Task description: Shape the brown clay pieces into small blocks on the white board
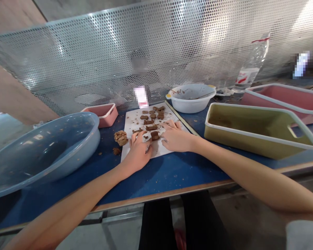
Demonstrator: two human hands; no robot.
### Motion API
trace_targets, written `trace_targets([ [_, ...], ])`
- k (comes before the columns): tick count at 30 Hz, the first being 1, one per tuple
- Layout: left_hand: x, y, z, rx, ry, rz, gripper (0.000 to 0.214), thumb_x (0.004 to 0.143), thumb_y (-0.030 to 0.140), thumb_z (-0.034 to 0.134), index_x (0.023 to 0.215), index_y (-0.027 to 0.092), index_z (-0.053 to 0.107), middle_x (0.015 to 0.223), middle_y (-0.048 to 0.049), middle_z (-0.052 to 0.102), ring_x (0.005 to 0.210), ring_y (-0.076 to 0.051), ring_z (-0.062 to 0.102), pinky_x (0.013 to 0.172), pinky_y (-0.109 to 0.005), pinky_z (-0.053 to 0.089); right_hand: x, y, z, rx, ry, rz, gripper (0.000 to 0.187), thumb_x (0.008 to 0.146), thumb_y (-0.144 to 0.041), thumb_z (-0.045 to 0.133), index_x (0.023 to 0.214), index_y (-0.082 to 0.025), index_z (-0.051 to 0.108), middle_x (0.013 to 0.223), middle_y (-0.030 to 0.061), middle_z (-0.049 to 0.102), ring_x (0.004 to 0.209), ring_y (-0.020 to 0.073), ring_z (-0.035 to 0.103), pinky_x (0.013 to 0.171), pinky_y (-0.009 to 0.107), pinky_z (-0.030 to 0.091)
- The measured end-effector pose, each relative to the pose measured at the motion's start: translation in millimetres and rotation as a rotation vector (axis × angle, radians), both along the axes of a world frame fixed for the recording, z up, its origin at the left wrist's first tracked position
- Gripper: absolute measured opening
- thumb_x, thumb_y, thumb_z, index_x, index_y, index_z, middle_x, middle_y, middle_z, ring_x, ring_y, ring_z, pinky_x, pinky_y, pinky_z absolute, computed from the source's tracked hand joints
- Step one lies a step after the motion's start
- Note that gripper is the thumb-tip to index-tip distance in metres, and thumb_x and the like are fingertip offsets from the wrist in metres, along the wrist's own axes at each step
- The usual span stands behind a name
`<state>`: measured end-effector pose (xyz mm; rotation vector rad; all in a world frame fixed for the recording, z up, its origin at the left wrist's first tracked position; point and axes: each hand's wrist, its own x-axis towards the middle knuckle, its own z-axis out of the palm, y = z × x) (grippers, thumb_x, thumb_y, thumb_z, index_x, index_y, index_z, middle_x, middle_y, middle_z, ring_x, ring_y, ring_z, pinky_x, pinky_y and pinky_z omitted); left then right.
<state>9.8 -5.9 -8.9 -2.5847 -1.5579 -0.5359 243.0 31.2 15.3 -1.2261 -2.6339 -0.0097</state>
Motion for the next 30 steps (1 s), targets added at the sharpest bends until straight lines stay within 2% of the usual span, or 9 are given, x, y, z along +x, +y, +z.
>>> trace_targets([
  [5,-3,2,2.5,0.028,-0.012,0.024,0.022,0.103,0.020,0.059,0.106,0.017,0.081,0.156,-0.0195,0.050,0.146,-0.046,0.039,0.117,-0.069,0.043,0,7,-5.1,0.012,0.029,-0.077,0.032,0.101,-0.035,0.057,0.102,-0.020,0.085,0.162,0.0183,0.054,0.150,0.0465,0.040,0.115,0.071,0.038],
  [10,-3,3,3.5,0.028,-0.025,0.016,0.023,0.102,0.021,0.061,0.113,0.022,0.081,0.154,-0.0154,0.050,0.144,-0.043,0.040,0.116,-0.065,0.045,0,7,-8.2,0.004,0.073,-0.032,0.030,0.101,-0.035,0.057,0.102,-0.024,0.085,0.160,0.0151,0.056,0.146,0.0441,0.042,0.113,0.069,0.039],
  [13,-4,4,4.9,0.044,-0.043,0.034,0.025,0.102,0.021,0.060,0.116,0.022,0.081,0.151,-0.0165,0.052,0.141,-0.043,0.041,0.115,-0.065,0.045,-1,7,-6.8,0.041,0.113,-0.056,0.027,0.100,-0.039,0.060,0.100,-0.025,0.084,0.154,0.0125,0.061,0.144,0.0427,0.045,0.113,0.067,0.039],
  [16,-6,7,7.1,0.097,-0.096,0.072,0.033,0.100,0.016,0.057,0.127,0.018,0.075,0.144,-0.0182,0.055,0.136,-0.041,0.044,0.117,-0.063,0.044,-2,10,-5.2,0.062,0.171,-0.117,0.030,0.098,-0.048,0.064,0.110,-0.026,0.080,0.144,0.0127,0.066,0.140,0.0428,0.047,0.112,0.065,0.039],
  [19,-9,12,7.9,0.138,-0.162,0.074,0.041,0.097,0.011,0.055,0.135,0.019,0.070,0.139,-0.0164,0.059,0.131,-0.038,0.047,0.118,-0.059,0.044,-3,15,-7.3,0.069,0.218,-0.139,0.043,0.097,-0.058,0.065,0.125,-0.028,0.075,0.141,0.0133,0.067,0.138,0.0426,0.049,0.110,0.064,0.040],
  [22,-10,16,6.4,0.140,-0.193,0.069,0.040,0.097,0.010,0.055,0.133,0.020,0.069,0.136,-0.0150,0.060,0.130,-0.037,0.048,0.118,-0.057,0.044,-5,19,-14.0,0.095,0.228,-0.125,0.050,0.096,-0.066,0.065,0.129,-0.029,0.072,0.140,0.0134,0.067,0.135,0.0418,0.051,0.109,0.063,0.041],
  [30,-10,19,3.6,0.113,-0.224,0.063,0.033,0.098,0.011,0.055,0.125,0.019,0.073,0.133,-0.0142,0.062,0.129,-0.036,0.049,0.118,-0.054,0.044,-12,30,-26.9,0.098,0.221,-0.107,0.044,0.094,-0.065,0.071,0.119,-0.029,0.076,0.139,0.0128,0.067,0.135,0.0419,0.049,0.111,0.064,0.040],
])
